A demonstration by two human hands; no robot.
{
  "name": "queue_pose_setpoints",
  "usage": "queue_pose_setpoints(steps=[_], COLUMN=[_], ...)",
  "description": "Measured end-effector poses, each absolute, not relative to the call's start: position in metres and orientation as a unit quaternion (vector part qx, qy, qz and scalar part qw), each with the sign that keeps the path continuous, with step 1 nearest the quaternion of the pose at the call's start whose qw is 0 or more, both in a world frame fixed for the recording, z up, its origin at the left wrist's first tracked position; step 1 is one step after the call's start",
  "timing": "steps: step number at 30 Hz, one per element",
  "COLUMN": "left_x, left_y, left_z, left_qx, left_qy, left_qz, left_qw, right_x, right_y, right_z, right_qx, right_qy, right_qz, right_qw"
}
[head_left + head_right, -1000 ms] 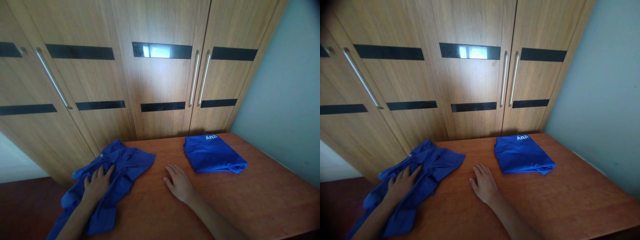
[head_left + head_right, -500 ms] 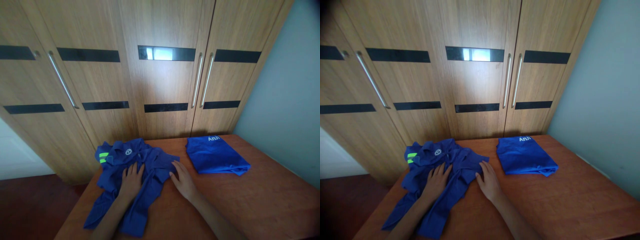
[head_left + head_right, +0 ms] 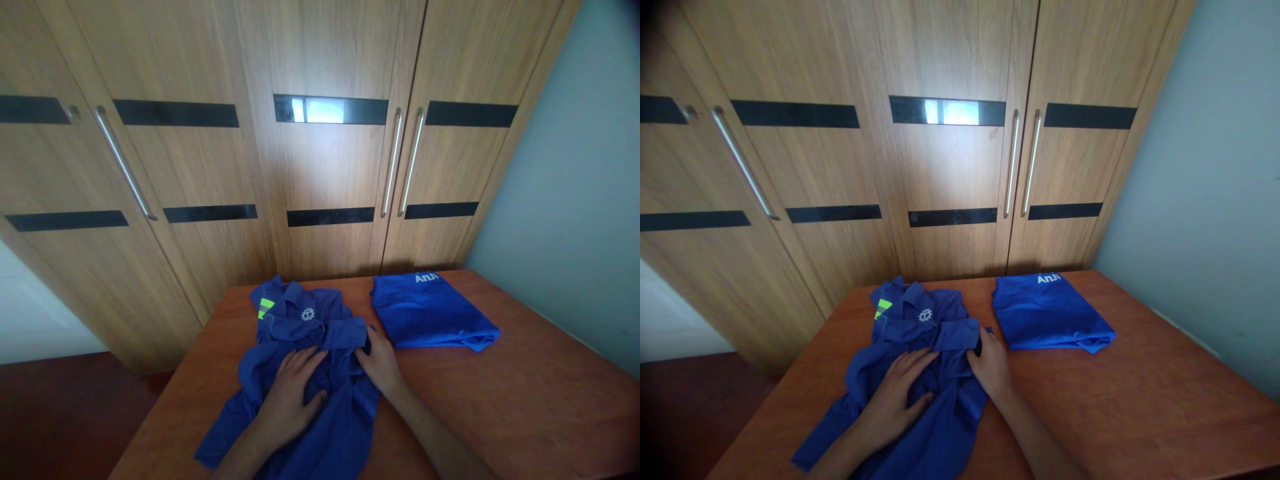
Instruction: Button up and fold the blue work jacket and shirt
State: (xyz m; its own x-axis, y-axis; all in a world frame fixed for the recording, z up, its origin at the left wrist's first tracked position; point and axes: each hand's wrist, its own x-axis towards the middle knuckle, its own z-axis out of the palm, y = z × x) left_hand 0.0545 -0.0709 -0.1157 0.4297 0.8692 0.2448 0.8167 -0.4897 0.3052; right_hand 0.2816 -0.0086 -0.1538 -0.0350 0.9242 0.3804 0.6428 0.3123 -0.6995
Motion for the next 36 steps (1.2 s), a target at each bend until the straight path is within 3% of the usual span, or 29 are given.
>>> queue_pose_setpoints(steps=[4,10,20,24,28,30,32,36], left_x=[0.034,0.005,-0.006,-0.019,-0.039,-0.044,-0.044,-0.039], left_y=[-0.059,-0.057,-0.066,-0.064,-0.059,-0.058,-0.058,-0.061], left_z=[-0.114,-0.112,-0.104,-0.102,-0.100,-0.099,-0.099,-0.105], left_qx=[0.798,0.761,0.645,0.581,0.543,0.541,0.542,0.576], left_qy=[0.547,0.607,0.725,0.787,0.814,0.804,0.792,0.747], left_qz=[0.250,0.210,0.178,0.175,0.204,0.245,0.278,0.326], left_qw=[0.038,-0.085,-0.160,-0.112,0.017,0.034,0.034,0.058], right_x=[0.293,0.318,0.402,0.430,0.427,0.418,0.409,0.388], right_y=[-0.011,-0.033,-0.058,-0.071,-0.092,-0.095,-0.089,-0.056], right_z=[-0.145,-0.137,-0.109,-0.100,-0.086,-0.079,-0.072,-0.061], right_qx=[-0.572,-0.613,-0.719,-0.687,-0.531,-0.504,-0.504,-0.535], right_qy=[-0.677,-0.610,-0.530,-0.628,-0.721,-0.694,-0.688,-0.721], right_qz=[0.172,0.142,0.055,0.126,0.409,0.493,0.497,0.397], right_qw=[0.431,0.481,0.446,0.343,0.175,0.144,0.160,0.190])
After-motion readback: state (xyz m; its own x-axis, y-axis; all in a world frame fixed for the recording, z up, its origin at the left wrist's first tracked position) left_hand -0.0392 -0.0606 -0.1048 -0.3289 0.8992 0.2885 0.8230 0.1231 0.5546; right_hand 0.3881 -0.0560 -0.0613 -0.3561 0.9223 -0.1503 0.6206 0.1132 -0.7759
